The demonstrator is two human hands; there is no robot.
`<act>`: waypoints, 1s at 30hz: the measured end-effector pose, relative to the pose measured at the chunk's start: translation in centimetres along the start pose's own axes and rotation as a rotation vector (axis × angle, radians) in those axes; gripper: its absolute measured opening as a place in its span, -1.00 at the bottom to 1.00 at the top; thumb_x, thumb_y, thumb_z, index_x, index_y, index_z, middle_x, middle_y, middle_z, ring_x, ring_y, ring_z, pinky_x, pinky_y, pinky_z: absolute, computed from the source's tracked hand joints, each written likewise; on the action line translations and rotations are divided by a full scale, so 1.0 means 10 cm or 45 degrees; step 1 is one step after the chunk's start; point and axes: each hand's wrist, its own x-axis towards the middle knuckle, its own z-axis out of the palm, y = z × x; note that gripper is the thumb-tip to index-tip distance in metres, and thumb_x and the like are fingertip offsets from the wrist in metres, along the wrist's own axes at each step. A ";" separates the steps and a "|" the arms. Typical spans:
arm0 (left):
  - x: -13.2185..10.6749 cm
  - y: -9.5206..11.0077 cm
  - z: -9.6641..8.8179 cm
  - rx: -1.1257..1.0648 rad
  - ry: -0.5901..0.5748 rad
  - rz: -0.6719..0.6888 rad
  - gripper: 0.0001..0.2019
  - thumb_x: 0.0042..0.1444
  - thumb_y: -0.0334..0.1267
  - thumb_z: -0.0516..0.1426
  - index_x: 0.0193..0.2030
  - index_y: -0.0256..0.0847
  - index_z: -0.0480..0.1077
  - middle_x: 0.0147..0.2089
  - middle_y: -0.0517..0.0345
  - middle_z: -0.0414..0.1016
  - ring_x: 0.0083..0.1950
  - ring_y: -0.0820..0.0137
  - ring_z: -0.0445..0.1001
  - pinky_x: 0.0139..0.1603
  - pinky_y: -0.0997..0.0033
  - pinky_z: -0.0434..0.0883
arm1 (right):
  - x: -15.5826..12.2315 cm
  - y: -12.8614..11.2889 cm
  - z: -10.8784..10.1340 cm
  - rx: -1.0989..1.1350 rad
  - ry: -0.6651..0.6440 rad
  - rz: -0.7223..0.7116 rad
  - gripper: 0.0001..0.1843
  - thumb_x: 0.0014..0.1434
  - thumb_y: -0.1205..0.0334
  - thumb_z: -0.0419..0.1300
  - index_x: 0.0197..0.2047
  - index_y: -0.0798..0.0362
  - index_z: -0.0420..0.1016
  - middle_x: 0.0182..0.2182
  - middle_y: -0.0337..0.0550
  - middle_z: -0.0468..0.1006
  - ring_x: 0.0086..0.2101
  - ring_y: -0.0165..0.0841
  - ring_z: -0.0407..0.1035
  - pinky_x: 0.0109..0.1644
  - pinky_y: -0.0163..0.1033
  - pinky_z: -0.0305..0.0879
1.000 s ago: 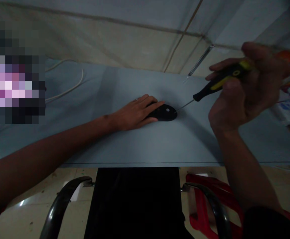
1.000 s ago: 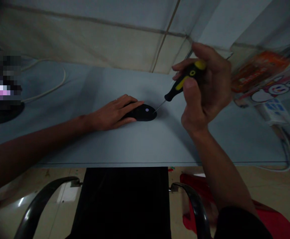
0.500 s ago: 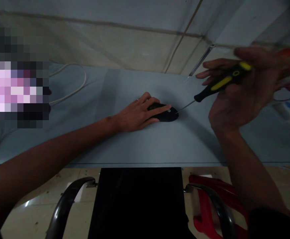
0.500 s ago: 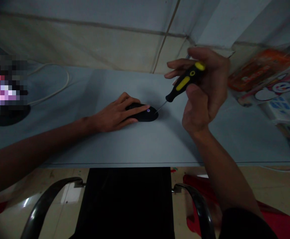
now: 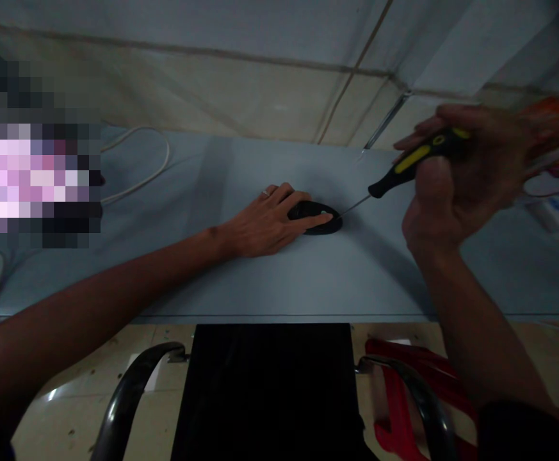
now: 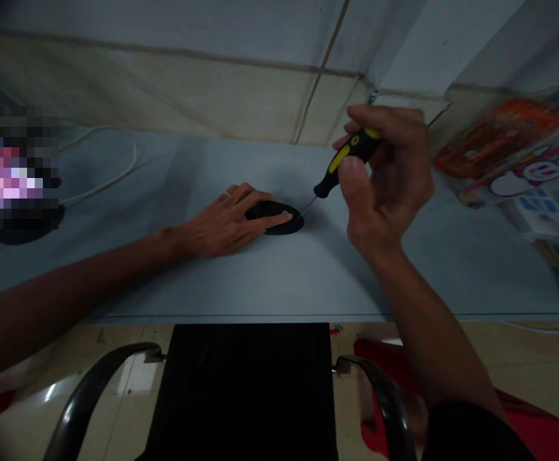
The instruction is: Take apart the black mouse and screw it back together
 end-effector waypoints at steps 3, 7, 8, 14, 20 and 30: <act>0.00 0.01 -0.01 0.036 0.010 0.018 -0.48 0.46 -0.26 -0.07 0.51 0.19 0.08 0.32 -0.09 0.24 0.16 0.12 0.27 0.13 0.04 0.36 | 0.00 -0.05 -0.01 -0.062 0.035 0.014 -0.34 0.03 -0.26 0.42 0.18 -0.27 0.57 -0.06 -0.16 0.47 -0.16 -0.15 0.49 -0.15 0.03 0.57; 0.01 0.01 0.00 0.053 0.008 0.037 -0.46 0.44 -0.24 -0.05 0.52 0.16 0.05 0.30 -0.11 0.24 0.15 0.14 0.30 0.15 0.04 0.35 | 0.03 -0.09 0.04 0.204 0.003 -0.014 -0.44 0.15 -0.17 0.33 0.20 -0.29 0.51 0.00 -0.18 0.51 -0.19 -0.15 0.53 -0.25 0.00 0.57; 0.01 0.00 0.00 0.054 0.009 0.043 -0.45 0.44 -0.22 -0.05 0.52 0.16 0.04 0.30 -0.11 0.23 0.13 0.14 0.31 0.15 0.03 0.35 | 0.03 -0.10 0.05 0.216 -0.017 -0.022 -0.49 0.17 -0.13 0.31 0.19 -0.27 0.52 -0.04 -0.18 0.52 -0.17 -0.14 0.54 -0.24 0.00 0.58; 0.01 -0.01 0.03 0.037 0.018 0.052 -0.44 0.41 -0.15 -0.03 0.52 0.14 0.04 0.27 -0.15 0.22 0.09 0.12 0.36 0.15 -0.02 0.35 | 0.02 -0.03 0.02 0.004 0.035 -0.160 -0.43 0.14 0.03 0.37 0.22 -0.17 0.53 -0.01 -0.16 0.49 -0.14 -0.25 0.52 -0.28 -0.17 0.56; 0.02 -0.02 0.05 -0.025 0.043 0.069 -0.44 0.39 -0.17 -0.02 0.51 0.06 0.08 0.25 -0.15 0.23 0.16 0.09 0.30 0.18 -0.02 0.34 | 0.01 -0.11 0.05 0.147 0.018 0.049 -0.49 0.17 -0.12 0.34 0.18 -0.28 0.53 -0.05 -0.17 0.51 -0.10 -0.15 0.54 -0.12 0.01 0.59; 0.03 -0.02 0.00 0.024 0.031 0.089 -0.36 0.33 -0.17 0.06 0.52 0.13 0.03 0.23 -0.11 0.22 0.16 0.09 0.22 0.16 0.03 0.31 | -0.01 -0.13 0.05 0.083 0.003 0.107 -0.38 0.05 -0.18 0.41 0.19 -0.36 0.49 0.01 -0.19 0.49 -0.12 -0.15 0.50 -0.26 -0.09 0.56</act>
